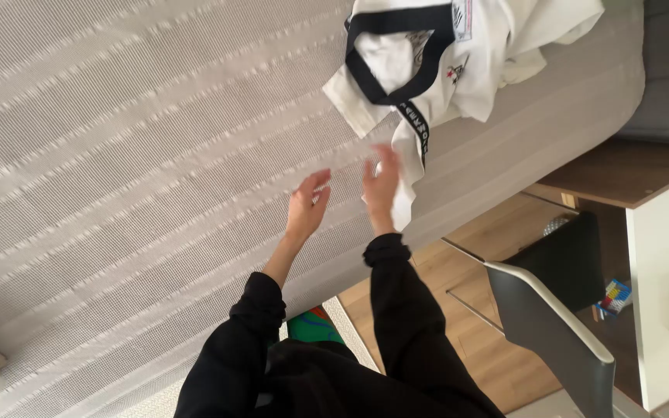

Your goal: The person folds a white martial arts jacket, a short-sleeved rash guard, and white shorts on a bed. Each item is smoothed, folded in half, and then folded again into a compact rectangle. The folded items are stacked neatly on the bed.

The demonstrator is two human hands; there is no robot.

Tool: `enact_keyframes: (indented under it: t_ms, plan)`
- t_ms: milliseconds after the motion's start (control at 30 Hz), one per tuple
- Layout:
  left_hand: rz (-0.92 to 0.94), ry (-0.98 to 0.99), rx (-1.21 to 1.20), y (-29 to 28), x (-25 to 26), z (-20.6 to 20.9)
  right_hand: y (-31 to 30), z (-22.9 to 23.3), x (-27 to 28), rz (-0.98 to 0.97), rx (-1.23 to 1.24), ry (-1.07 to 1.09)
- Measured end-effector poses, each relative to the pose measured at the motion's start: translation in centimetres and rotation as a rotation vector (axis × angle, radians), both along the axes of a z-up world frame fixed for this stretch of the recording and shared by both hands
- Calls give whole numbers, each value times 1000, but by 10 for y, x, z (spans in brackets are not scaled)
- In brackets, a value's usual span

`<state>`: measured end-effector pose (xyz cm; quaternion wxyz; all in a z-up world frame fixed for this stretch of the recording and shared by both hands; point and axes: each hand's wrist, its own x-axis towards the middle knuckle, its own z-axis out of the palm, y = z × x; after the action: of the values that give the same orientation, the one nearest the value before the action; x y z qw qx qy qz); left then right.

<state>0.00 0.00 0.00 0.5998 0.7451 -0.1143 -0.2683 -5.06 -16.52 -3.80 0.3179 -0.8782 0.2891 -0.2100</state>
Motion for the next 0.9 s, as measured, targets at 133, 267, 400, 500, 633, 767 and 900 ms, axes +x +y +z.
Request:
enact_keyframes:
  t_ms: [133,267,400,500,633,767,900]
  plan:
    - [-37,23,66,-3,0,-19,-69,-34,-3,-219,-367,261]
    - [-42,117,95,5,0,-18,-92,-47,-1,-207,-52,393]
    - [-21,173,151,11,6,12,-60,3,18,-15,-7,163]
    - [50,225,181,14,17,44,-7,4,32,200,205,-36]
    - [154,388,126,46,18,20,100,30,18,395,651,-60]
    - [465,575,116,118,13,-19,176,61,-1,620,863,129]
    - [727,504,16,174,1,41,226,136,-2,682,971,205]
